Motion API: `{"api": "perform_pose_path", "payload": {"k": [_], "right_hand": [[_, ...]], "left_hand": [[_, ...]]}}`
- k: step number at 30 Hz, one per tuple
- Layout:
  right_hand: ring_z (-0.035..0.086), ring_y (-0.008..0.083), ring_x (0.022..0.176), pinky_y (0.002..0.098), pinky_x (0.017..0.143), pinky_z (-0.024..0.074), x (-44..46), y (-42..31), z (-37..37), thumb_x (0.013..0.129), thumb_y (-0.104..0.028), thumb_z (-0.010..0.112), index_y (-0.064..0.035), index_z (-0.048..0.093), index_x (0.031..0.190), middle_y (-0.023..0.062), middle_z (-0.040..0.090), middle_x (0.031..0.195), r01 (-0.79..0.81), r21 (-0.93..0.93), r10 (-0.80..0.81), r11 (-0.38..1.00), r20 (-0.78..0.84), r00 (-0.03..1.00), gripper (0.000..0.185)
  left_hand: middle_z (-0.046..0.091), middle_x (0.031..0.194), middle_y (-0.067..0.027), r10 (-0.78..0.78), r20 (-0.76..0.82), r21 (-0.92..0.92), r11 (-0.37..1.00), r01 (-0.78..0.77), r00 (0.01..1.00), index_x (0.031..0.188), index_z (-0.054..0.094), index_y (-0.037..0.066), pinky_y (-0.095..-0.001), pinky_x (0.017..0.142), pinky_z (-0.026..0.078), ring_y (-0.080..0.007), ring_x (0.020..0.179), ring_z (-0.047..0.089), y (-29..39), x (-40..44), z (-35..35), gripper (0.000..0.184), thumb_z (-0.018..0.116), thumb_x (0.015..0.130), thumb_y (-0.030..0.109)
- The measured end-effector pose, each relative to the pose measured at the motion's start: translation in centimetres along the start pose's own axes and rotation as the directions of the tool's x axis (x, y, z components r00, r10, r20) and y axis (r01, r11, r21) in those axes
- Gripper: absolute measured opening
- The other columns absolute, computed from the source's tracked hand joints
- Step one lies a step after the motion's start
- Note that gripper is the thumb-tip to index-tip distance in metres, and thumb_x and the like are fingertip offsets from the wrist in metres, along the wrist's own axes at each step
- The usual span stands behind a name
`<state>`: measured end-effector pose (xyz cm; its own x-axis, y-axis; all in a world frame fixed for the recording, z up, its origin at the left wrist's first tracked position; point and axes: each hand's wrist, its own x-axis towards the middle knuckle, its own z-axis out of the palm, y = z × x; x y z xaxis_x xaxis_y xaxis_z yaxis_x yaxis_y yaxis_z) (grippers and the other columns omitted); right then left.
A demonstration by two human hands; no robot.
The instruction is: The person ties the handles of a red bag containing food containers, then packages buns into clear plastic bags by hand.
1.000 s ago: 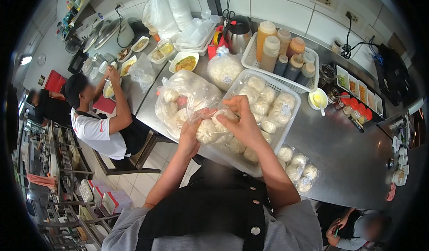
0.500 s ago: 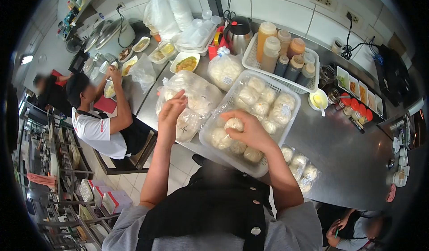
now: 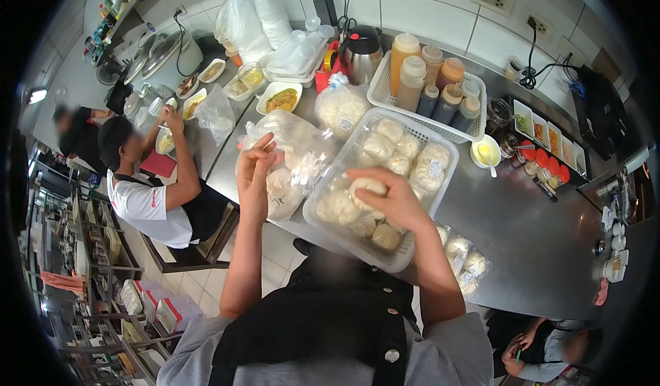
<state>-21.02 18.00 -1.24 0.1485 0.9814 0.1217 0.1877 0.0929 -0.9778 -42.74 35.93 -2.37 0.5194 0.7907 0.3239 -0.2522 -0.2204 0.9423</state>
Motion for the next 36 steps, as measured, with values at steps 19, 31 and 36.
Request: {"api": "perform_pose_path", "payload": {"k": [19, 31, 36], "right_hand": [[0.052, 0.0352, 0.108, 0.0394, 0.092, 0.0447, -1.2, -2.8, -0.8, 0.072, -0.023, 0.08, -0.0048, 0.053, 0.127, 0.0155, 0.052, 0.112, 0.023, -0.65, -0.097, 0.76, -0.079, 0.992, 0.064], [0.059, 0.0169, 0.101, 0.0305, 0.082, 0.0465, -2.0, -3.1, -4.1, 0.078, -0.017, 0.079, -0.0082, 0.059, 0.114, 0.0048, 0.061, 0.11, 0.003, -0.219, -0.015, 0.976, -0.053, 0.998, 0.042], [0.056, 0.0085, 0.093, 0.0248, 0.076, 0.0451, -0.3, -0.3, -5.8, 0.087, -0.021, 0.072, -0.0099, 0.055, 0.124, 0.0034, 0.062, 0.1, -0.198, -0.105, 0.203, 0.975, 0.037, 0.978, 0.042]], "left_hand": [[0.056, 0.127, -0.0145, -0.158, 0.349, 0.52, 0.853, -0.05, 0.924, 0.136, 0.049, 0.003, -0.0342, 0.098, 0.047, -0.0249, 0.116, 0.058, 3.2, -2.0, 5.4, 0.076, 0.085, 0.069, 0.01], [0.065, 0.098, -0.0179, -0.305, 0.415, 0.449, 0.888, 0.098, 0.857, 0.112, 0.059, -0.001, -0.0339, 0.078, 0.053, -0.0244, 0.087, 0.067, 2.6, -4.0, 6.6, 0.055, 0.084, 0.074, 0.03], [0.07, 0.09, -0.0154, -0.557, 0.586, 0.13, 0.782, 0.61, 0.588, 0.137, 0.041, -0.005, -0.0298, 0.068, 0.055, -0.0176, 0.075, 0.069, 1.6, -7.6, 7.1, 0.054, 0.06, 0.097, 0.026]]}}
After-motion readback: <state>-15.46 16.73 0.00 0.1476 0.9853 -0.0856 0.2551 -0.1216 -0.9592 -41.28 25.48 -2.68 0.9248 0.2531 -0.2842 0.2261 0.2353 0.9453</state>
